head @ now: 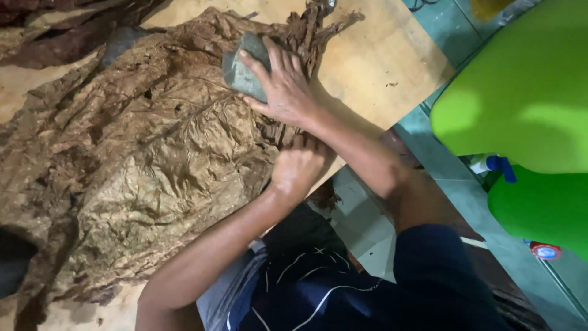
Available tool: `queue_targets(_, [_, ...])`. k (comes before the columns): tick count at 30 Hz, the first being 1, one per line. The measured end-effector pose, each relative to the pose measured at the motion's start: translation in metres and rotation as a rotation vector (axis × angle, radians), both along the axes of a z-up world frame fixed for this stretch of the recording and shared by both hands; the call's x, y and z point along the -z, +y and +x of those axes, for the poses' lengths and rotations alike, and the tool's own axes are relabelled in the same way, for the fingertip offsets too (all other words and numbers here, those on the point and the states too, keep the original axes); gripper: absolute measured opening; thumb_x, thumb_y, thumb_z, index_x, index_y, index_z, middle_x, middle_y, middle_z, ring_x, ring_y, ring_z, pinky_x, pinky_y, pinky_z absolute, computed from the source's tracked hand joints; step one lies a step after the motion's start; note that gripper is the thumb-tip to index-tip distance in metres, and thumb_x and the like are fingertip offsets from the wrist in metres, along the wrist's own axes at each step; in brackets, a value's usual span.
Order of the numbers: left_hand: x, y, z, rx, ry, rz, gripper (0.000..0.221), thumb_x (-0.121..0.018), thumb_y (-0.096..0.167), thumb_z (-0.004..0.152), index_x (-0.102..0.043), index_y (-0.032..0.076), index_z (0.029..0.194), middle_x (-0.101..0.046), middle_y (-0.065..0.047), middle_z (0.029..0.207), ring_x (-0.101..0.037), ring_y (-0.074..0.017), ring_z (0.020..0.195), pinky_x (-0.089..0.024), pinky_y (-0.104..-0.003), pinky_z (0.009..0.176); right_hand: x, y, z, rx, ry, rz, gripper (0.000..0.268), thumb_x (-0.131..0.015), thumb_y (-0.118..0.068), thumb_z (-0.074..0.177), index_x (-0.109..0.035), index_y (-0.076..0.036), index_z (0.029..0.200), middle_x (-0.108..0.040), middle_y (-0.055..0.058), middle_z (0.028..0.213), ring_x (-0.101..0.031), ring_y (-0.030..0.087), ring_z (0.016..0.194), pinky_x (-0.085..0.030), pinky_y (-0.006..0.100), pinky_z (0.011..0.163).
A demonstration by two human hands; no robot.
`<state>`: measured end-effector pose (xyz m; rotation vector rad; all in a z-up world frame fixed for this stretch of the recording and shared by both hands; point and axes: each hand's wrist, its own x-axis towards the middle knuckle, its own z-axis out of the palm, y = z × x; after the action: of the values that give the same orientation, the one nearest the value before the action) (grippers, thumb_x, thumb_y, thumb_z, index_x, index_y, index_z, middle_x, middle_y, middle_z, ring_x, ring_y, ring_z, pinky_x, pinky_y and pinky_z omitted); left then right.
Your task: Flattening large dried tobacco leaves on a table and weighing them down with stones to keep them flat.
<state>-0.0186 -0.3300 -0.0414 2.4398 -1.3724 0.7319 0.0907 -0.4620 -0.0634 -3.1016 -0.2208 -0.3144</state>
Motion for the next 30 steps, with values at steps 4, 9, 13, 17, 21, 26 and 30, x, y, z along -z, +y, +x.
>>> queue_targets(4, [-0.024,0.031,-0.017,-0.01,-0.013,-0.021,0.017,-0.075,0.014,0.084,-0.071,0.01,0.1,-0.067,-0.012,0.092,-0.064,-0.026,0.079,-0.06,-0.039,0.07,-0.017,0.011,0.006,0.034,0.032,0.123,0.104,-0.087,-0.068,0.096,-0.019,-0.029,0.165,-0.023,0.026,0.166,-0.032,0.045,0.153,-0.034,0.067,0.126])
queue_targets(9, [-0.049,0.107,-0.045,0.441,0.137,0.021,0.057,-0.078,0.026,0.094,-0.063,0.013,0.148,-0.056,-0.023,0.153,-0.054,-0.0384,0.142,-0.04,-0.061,0.12,-0.03,0.0,-0.008,-0.049,0.128,0.197,0.098,-0.085,-0.061,0.109,-0.017,-0.03,0.172,-0.012,0.026,0.173,-0.018,0.053,0.157,-0.03,0.068,0.126])
queue_targets(13, [-0.06,0.178,-0.039,0.361,0.22,-0.177,0.058,-0.091,0.002,0.091,-0.061,0.007,0.141,-0.063,-0.017,0.136,-0.06,-0.0371,0.131,-0.05,-0.062,0.11,-0.06,0.017,-0.078,-0.225,-0.123,0.439,0.055,-0.084,-0.034,0.112,-0.059,-0.012,0.156,-0.032,0.017,0.164,-0.026,0.039,0.155,-0.029,0.058,0.13])
queue_targets(17, [-0.027,0.236,-0.036,-0.056,0.413,-0.155,0.08,-0.09,0.034,0.093,-0.044,0.019,0.157,-0.053,-0.024,0.147,-0.057,-0.0409,0.131,-0.046,-0.058,0.113,-0.049,0.039,-0.136,-0.401,-0.309,0.756,0.021,-0.075,-0.009,0.102,-0.068,-0.005,0.121,-0.065,0.013,0.128,-0.06,0.031,0.126,-0.053,0.047,0.112])
queue_targets(21, [-0.007,0.246,-0.028,-0.08,0.208,-0.26,0.029,-0.075,0.014,0.1,-0.078,0.015,0.13,-0.073,-0.008,0.114,-0.074,-0.0277,0.102,-0.057,-0.047,0.1,-0.015,0.055,-0.15,-0.475,-0.318,0.707,0.055,-0.096,-0.032,0.082,-0.077,-0.016,0.131,-0.064,0.015,0.139,-0.056,0.041,0.13,-0.043,0.058,0.111])
queue_targets(26, [-0.016,0.248,-0.026,-0.041,0.202,-0.353,0.014,-0.07,0.015,0.105,-0.084,0.018,0.107,-0.077,-0.004,0.108,-0.075,-0.0277,0.099,-0.06,-0.043,0.087,-0.009,0.074,-0.138,-0.49,-0.451,0.402,0.026,-0.078,-0.017,0.099,-0.078,-0.017,0.124,-0.067,0.008,0.115,-0.062,0.031,0.103,-0.048,0.046,0.091])
queue_targets(30, [-0.017,0.25,-0.033,0.119,0.034,-0.356,0.014,-0.069,0.015,0.106,-0.082,0.009,0.105,-0.077,-0.013,0.101,-0.074,-0.0336,0.099,-0.057,-0.044,0.086,-0.009,0.079,-0.142,-0.542,-0.664,0.513,0.011,-0.087,-0.012,0.089,-0.088,-0.018,0.098,-0.075,0.005,0.091,-0.065,0.025,0.08,-0.057,0.043,0.08])
